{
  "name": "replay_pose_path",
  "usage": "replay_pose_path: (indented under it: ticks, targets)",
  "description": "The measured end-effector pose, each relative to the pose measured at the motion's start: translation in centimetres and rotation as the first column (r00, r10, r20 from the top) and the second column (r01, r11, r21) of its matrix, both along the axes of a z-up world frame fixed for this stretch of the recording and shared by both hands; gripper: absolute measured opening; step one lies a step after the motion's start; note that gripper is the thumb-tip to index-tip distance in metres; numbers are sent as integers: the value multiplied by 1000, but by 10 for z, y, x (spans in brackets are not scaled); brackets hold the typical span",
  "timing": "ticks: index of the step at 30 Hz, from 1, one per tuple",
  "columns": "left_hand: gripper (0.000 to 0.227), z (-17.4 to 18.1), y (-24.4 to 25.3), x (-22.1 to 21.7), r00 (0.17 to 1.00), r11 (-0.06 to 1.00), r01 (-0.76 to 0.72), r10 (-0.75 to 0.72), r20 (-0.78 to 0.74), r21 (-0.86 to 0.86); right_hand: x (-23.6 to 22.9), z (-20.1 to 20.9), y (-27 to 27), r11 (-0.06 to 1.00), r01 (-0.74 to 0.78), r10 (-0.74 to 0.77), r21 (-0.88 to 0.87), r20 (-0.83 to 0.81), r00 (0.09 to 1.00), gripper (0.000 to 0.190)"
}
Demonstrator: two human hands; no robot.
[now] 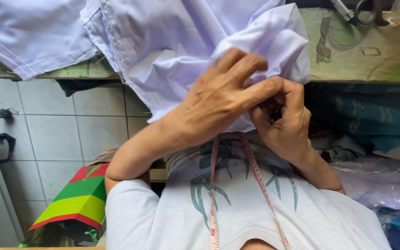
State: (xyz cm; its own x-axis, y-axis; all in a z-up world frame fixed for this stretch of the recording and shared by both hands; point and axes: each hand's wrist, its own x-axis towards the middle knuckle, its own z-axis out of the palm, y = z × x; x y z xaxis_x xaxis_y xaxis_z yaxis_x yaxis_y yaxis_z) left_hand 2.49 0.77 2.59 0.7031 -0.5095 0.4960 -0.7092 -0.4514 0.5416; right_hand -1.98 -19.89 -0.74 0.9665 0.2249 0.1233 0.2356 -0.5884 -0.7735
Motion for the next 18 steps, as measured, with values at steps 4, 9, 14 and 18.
replay_pose_path:
  ticks: [4, 9, 14, 18]
  targets:
    - [12, 8, 3, 16, 992, 955, -27, -11, 127, 295, -7, -7, -7, 1000, 15, -17, 22, 69, 997, 38]
    - [12, -3, -8, 31, 969, 942, 61, -135, 206, 330, -16, -10, -7, 1000, -10, 10, -18, -4, 1000, 57]
    - [12, 18, -5, 37, 938, 927, 221, -287, 193, 304, -13, -27, -2, 987, -125, 128, -101, 33, 991, 48]
    - [14, 36, 11, 34, 958, 914, 144, -226, 179, 380, 1, 9, -8, 964, -258, 243, 69, 179, 953, 9]
